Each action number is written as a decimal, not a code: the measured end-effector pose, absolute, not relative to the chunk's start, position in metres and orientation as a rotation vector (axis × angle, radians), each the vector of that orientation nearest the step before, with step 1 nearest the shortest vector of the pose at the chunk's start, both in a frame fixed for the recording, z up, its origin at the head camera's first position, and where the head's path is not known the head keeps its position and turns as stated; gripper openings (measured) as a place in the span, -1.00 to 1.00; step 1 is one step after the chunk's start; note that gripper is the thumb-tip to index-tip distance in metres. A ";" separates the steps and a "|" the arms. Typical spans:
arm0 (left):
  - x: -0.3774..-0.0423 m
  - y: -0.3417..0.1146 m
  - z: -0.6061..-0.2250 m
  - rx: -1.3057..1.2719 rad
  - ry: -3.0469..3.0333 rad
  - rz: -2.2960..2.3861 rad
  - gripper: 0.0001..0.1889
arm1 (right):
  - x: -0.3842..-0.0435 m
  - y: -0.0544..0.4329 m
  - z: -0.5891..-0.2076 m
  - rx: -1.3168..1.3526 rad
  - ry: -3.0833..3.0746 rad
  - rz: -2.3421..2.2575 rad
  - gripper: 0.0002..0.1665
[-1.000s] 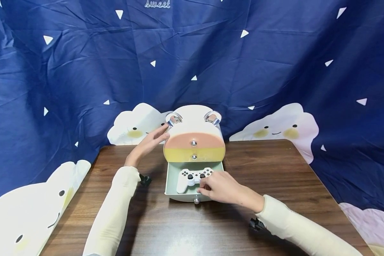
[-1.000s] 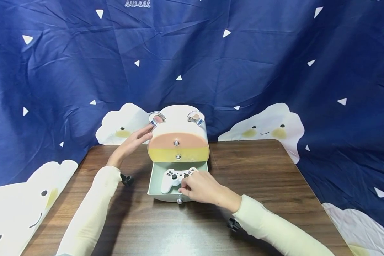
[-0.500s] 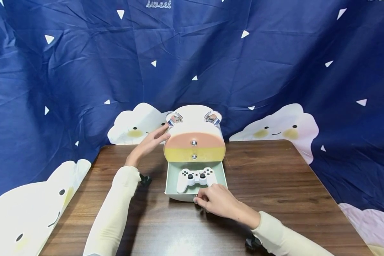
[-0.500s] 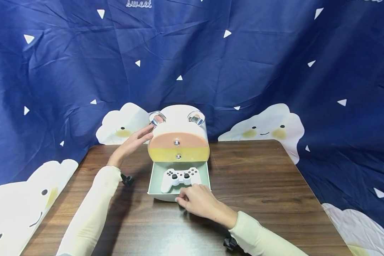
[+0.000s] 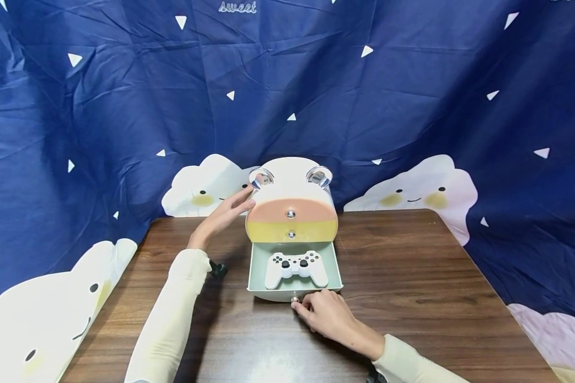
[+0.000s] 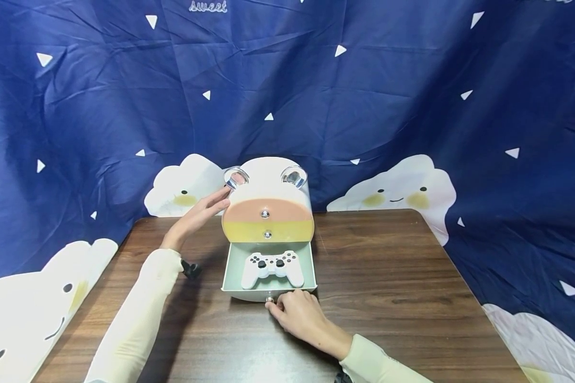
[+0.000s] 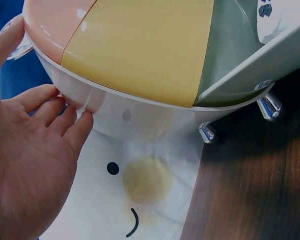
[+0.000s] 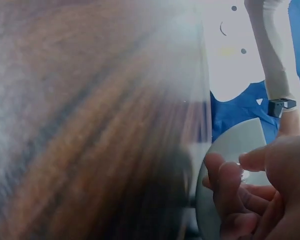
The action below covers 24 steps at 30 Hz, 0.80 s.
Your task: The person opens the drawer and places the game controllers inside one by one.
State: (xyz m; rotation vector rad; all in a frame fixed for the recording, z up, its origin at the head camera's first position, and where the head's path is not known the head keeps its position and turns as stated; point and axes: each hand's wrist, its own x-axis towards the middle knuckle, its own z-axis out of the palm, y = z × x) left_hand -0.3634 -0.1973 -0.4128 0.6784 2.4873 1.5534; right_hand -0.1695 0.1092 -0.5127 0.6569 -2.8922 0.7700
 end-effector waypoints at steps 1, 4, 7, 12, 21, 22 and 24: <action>-0.363 -0.197 -0.413 0.680 2.484 1.558 -0.28 | -0.170 0.109 -0.515 0.641 -2.903 0.786 -0.50; -0.363 -0.196 -0.413 0.690 2.474 1.571 -0.27 | -0.170 0.107 -0.519 0.601 -2.934 0.848 -0.50; -0.363 -0.195 -0.413 0.699 2.458 1.592 -0.27 | -0.171 0.104 -0.523 0.580 -2.940 0.909 -0.49; -0.363 -0.194 -0.413 0.698 2.454 1.599 -0.27 | -0.171 0.097 -0.527 0.533 -2.880 0.887 -0.39; -0.364 -0.196 -0.415 0.689 2.456 1.588 -0.27 | -0.176 0.092 -0.528 0.482 -2.781 0.772 -0.33; -0.364 -0.196 -0.415 0.691 2.452 1.590 -0.27 | -0.177 0.092 -0.528 0.478 -2.772 0.763 -0.32; -0.364 -0.196 -0.415 0.692 2.446 1.595 -0.28 | -0.180 0.092 -0.526 0.469 -2.756 0.756 -0.33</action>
